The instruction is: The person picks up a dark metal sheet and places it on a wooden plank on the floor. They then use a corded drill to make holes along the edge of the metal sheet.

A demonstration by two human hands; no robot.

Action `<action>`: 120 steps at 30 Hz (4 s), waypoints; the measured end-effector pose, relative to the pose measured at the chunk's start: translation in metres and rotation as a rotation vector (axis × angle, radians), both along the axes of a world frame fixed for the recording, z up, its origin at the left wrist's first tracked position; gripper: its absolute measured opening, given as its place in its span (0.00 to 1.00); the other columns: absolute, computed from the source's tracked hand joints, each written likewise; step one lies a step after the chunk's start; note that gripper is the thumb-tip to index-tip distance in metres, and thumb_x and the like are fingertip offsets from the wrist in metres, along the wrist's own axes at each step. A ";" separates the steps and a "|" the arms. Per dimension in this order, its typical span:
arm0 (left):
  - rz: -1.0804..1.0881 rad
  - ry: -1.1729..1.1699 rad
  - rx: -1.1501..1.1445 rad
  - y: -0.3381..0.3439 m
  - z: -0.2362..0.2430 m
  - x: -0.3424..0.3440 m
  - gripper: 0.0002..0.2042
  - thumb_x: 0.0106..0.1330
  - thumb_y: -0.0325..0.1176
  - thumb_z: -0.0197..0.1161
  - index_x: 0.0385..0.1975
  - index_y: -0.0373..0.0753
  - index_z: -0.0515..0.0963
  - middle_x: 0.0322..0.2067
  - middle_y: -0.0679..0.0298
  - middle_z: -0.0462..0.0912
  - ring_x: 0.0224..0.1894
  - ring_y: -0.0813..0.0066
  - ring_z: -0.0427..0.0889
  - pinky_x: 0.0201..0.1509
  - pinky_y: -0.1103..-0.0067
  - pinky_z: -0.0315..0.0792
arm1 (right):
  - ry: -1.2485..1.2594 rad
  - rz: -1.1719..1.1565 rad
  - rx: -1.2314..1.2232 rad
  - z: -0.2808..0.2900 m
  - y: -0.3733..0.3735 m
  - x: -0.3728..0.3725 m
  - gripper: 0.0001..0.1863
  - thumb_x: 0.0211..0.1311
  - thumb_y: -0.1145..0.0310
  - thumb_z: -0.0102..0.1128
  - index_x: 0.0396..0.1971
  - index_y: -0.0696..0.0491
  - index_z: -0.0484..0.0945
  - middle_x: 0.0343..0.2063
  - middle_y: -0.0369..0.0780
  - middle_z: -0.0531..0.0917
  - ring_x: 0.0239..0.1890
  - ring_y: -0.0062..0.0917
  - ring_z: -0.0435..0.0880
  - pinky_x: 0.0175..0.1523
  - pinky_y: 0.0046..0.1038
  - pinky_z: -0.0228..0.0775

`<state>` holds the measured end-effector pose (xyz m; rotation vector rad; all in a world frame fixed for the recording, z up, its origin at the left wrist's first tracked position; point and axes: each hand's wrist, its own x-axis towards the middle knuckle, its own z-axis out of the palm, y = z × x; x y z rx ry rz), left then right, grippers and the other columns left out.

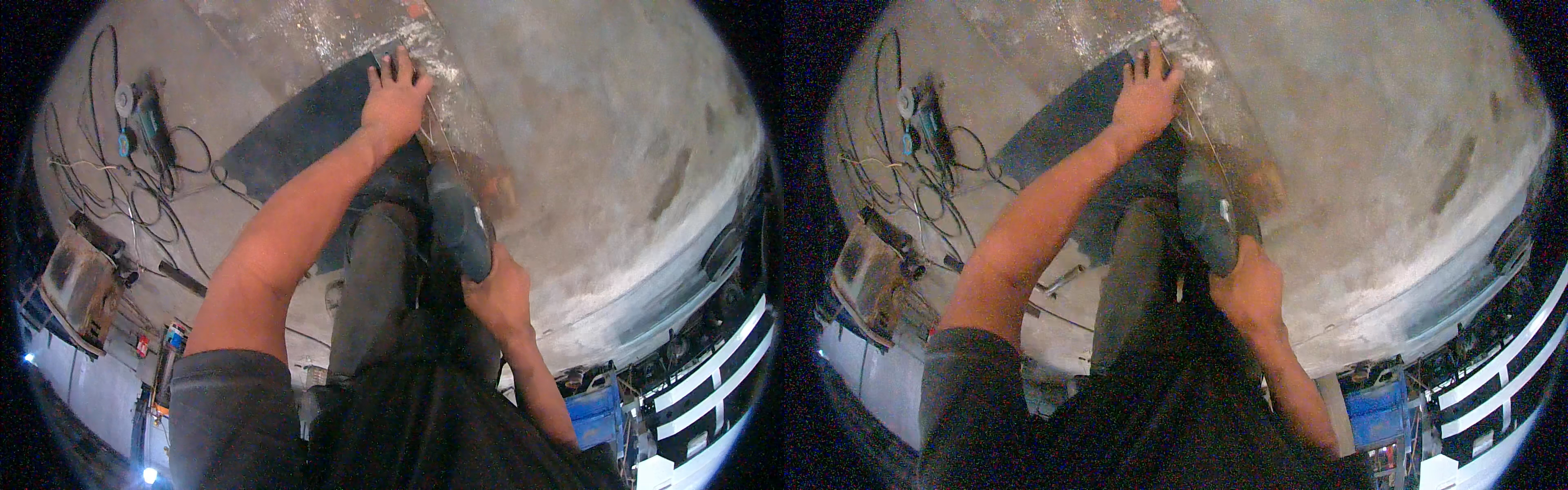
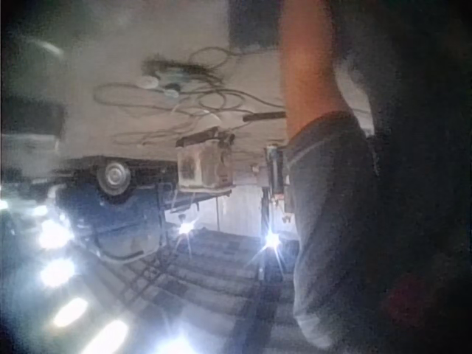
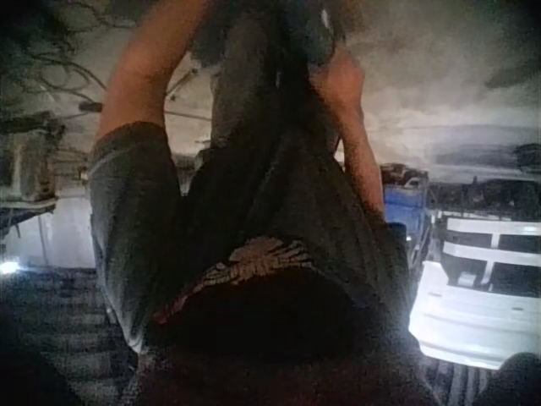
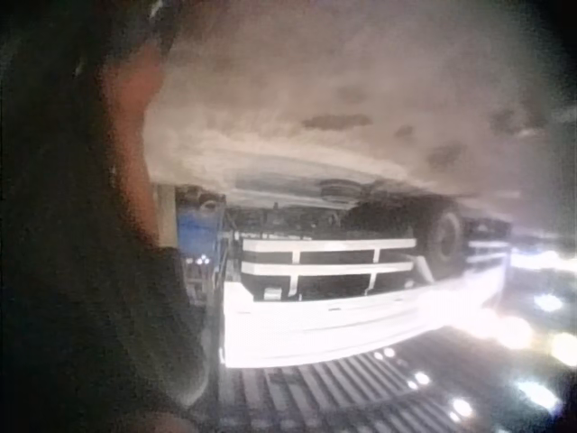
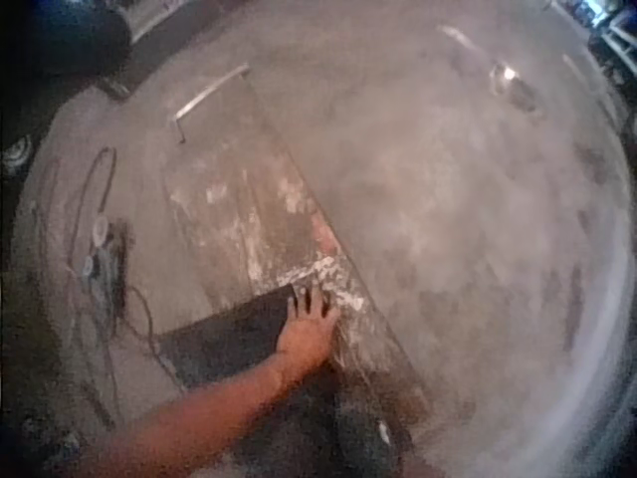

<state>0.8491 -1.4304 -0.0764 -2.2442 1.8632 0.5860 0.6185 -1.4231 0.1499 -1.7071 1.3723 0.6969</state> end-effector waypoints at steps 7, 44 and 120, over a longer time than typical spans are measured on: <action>0.030 0.029 -0.007 -0.005 -0.001 0.004 0.36 0.61 0.43 0.68 0.68 0.41 0.60 0.71 0.33 0.49 0.70 0.30 0.58 0.69 0.46 0.60 | 0.049 -0.057 0.037 0.003 -0.003 0.005 0.19 0.48 0.70 0.67 0.42 0.58 0.75 0.35 0.57 0.83 0.42 0.56 0.82 0.47 0.47 0.75; 0.001 -0.010 0.026 -0.006 0.003 0.003 0.31 0.63 0.41 0.64 0.66 0.43 0.64 0.71 0.36 0.51 0.69 0.32 0.62 0.69 0.49 0.62 | -0.050 -0.123 0.076 0.045 -0.014 0.003 0.20 0.48 0.69 0.66 0.43 0.60 0.76 0.35 0.57 0.83 0.43 0.55 0.82 0.49 0.44 0.74; 0.438 0.324 -0.026 -0.045 0.000 0.085 0.21 0.59 0.34 0.68 0.50 0.34 0.72 0.53 0.46 0.75 0.55 0.44 0.78 0.57 0.59 0.75 | 0.042 0.181 -0.059 0.003 -0.043 0.096 0.21 0.50 0.65 0.69 0.42 0.57 0.73 0.37 0.53 0.84 0.39 0.54 0.84 0.46 0.50 0.77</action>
